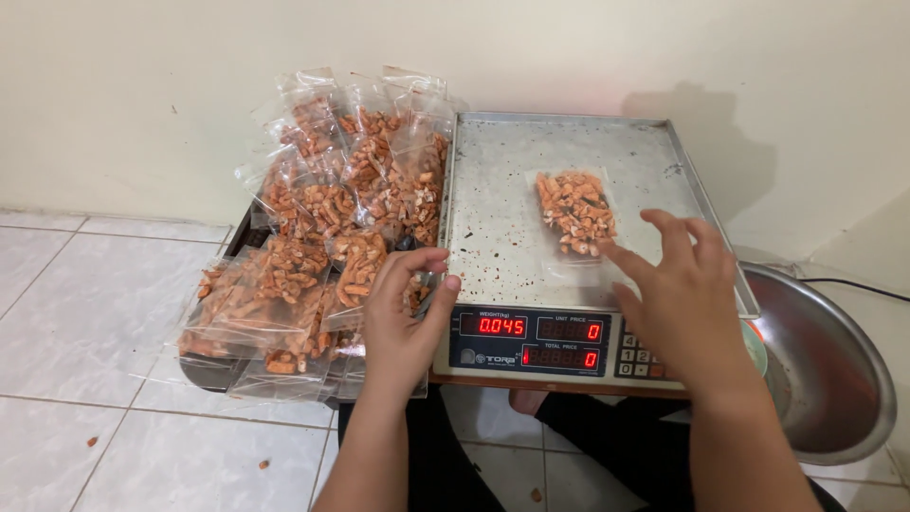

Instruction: Weighing individual plastic bags of snacks on a digital scale and stacking them into a finished pile.

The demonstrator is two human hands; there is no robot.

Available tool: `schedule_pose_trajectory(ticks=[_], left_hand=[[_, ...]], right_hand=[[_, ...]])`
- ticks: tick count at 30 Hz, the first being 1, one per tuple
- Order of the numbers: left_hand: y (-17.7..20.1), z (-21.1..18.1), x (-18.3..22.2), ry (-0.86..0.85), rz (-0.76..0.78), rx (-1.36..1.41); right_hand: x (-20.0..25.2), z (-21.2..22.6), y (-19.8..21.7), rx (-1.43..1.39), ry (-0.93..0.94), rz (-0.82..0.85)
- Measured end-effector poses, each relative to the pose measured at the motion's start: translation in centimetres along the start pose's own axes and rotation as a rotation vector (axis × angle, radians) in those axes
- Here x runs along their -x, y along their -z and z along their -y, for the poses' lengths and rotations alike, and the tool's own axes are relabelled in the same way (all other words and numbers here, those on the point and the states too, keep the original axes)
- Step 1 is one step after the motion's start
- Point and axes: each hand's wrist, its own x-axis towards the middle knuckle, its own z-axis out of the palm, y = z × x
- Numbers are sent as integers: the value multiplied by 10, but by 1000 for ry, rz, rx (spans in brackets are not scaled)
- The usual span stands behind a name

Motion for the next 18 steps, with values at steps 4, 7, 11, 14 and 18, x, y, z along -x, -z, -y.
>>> schedule_pose_trajectory(ticks=[4, 7, 11, 14, 18], left_hand=[[-2, -7, -5, 29, 36, 46], [-8, -15, -12, -73, 82, 39], [-17, -40, -23, -292, 247, -60], [-15, -67, -30, -432, 312, 22], [0, -99, -37, -467, 384, 292]], right_hand=[[-13, 0, -2, -33, 42, -237], [-19, 2, 12, -206, 91, -442], [-18, 16, 54, -336, 127, -574], [-10, 26, 91, -346, 164, -564], [-1, 32, 116, -521, 120, -508]])
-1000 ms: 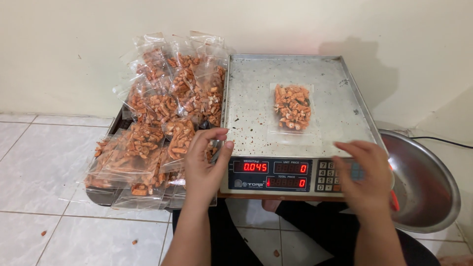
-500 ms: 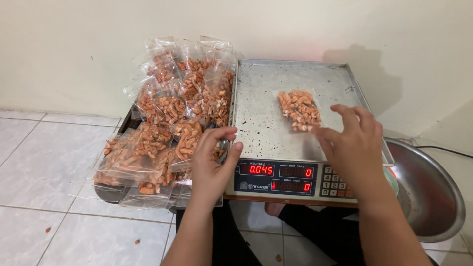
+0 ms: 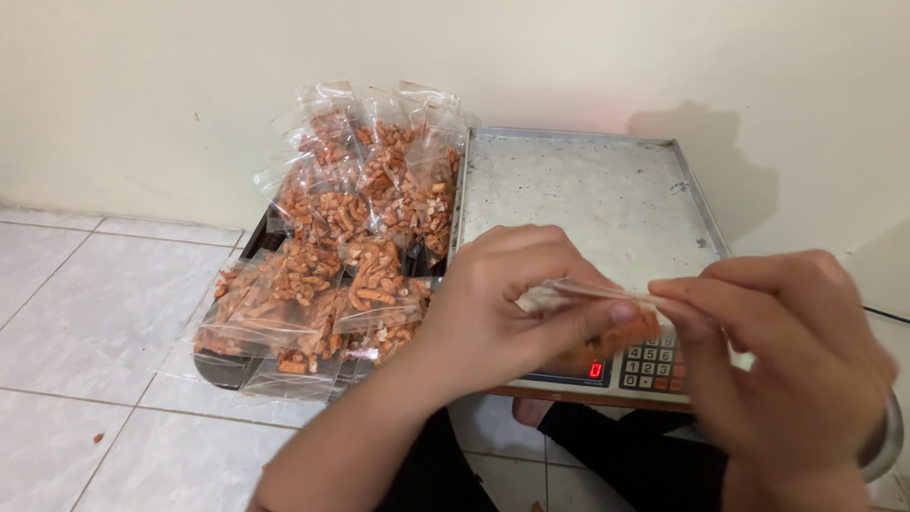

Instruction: Weighing individual plastic bags of snacks on a digital scale and stacking them into a finished pile.

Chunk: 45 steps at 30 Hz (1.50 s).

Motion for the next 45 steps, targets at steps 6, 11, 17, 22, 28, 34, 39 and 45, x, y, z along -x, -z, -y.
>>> schedule_pose_trajectory(ticks=[6, 11, 17, 22, 28, 34, 39, 45], left_hand=[[33, -2, 1, 270, 104, -110], [81, 15, -2, 413, -241, -1], [126, 72, 39, 556, -161, -345], [156, 105, 94, 964, 135, -270], [178, 97, 90, 1090, 410, -265], [155, 67, 15, 1240, 634, -477], [87, 124, -22, 1189, 161, -531], [65, 182, -22, 1159, -155, -433]], right_hand=[[4, -4, -6, -151, -133, 105], [32, -21, -6, -192, -347, 107], [52, -28, -1, -215, -537, 136], [89, -64, 3, -96, -524, 246], [160, -96, 0, -263, -895, 51], [183, -114, 1, -200, -965, 74], [153, -84, 0, -292, -927, -63], [158, -90, 6, -197, -759, -104]])
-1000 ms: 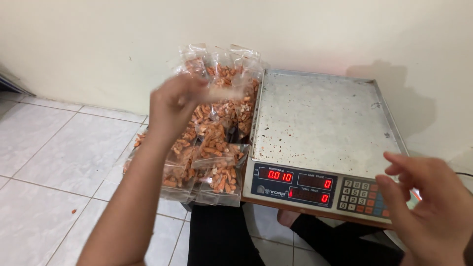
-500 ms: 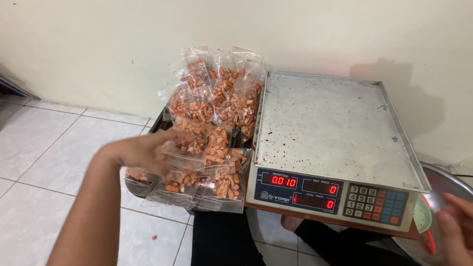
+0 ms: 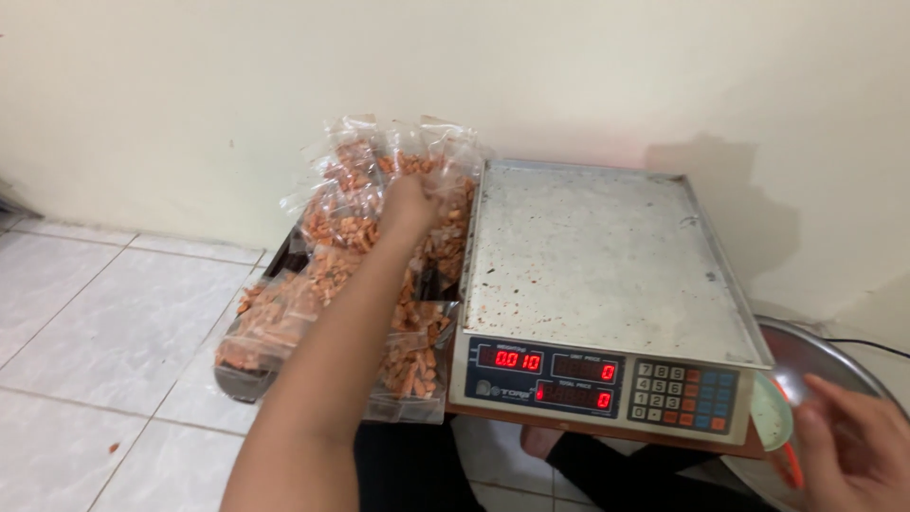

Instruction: Weighing individual plastic bags of snacks on a digital scale and stacking them into a finished pile.

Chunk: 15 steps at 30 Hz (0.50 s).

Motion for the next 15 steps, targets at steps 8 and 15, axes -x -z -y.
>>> schedule_pose_trajectory(ticks=[8, 15], left_hand=[[44, -46, 42, -352, -193, -155], [43, -102, 128, -579, 314, -143]], right_hand=[[-8, 21, 0, 31, -4, 46], [-51, 84, -32, 86, 71, 239]])
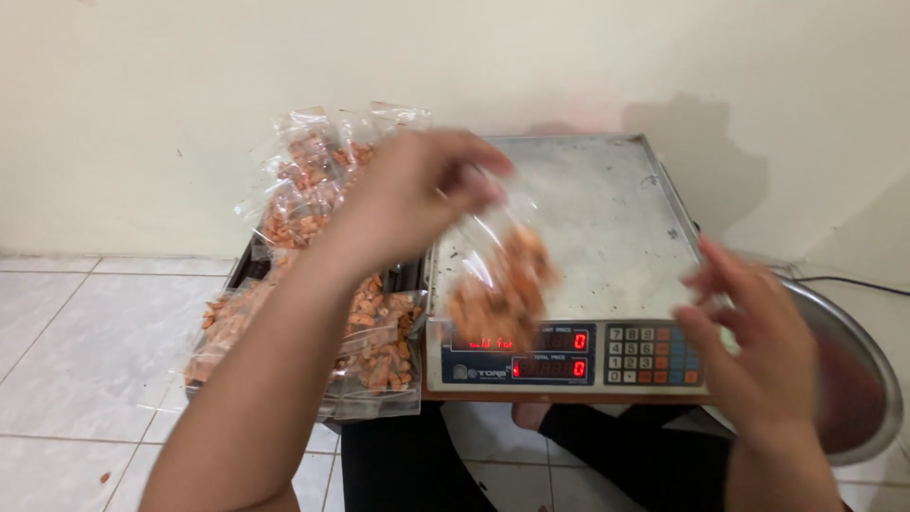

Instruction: Weighing individual plastic bags of snacks on a digital scale and stacking them into a finished pile.

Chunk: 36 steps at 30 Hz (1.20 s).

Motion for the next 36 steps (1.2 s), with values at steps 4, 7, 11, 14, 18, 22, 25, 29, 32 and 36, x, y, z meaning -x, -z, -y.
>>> schedule_pose_trajectory(ticks=[4, 7, 11, 14, 18, 22, 25, 29, 32, 36], left_hand=[[-22, -29, 6, 152, 249, 107], [-35, -17, -5, 81, 166, 172], [-56, 9, -23, -405, -250, 121], [-81, 37, -31, -536, -354, 43], [-114, 70, -26, -401, -189, -114], [-117, 69, -9, -491, -72, -328], [-102, 60, 18, -476, -145, -243], [-83, 67, 61, -462, -494, -41], [-89, 93, 80, -343, -745, 156], [-97, 110, 85, -182, -887, 274]], right_hand=[[-27, 34, -7, -276, -69, 144], [-42, 37, -10, -235, -65, 32], [-55, 25, -18, -95, 444, -188], [-61, -9, -37, -42, 581, -207], [-51, -51, -64, -13, 552, -12], [-31, -52, -55, 137, 369, 199], [-15, -40, -23, 190, 419, 200], [20, -54, 4, 247, 263, -243], [39, -72, 6, 142, 160, -454], [45, -82, 3, -11, 95, -464]])
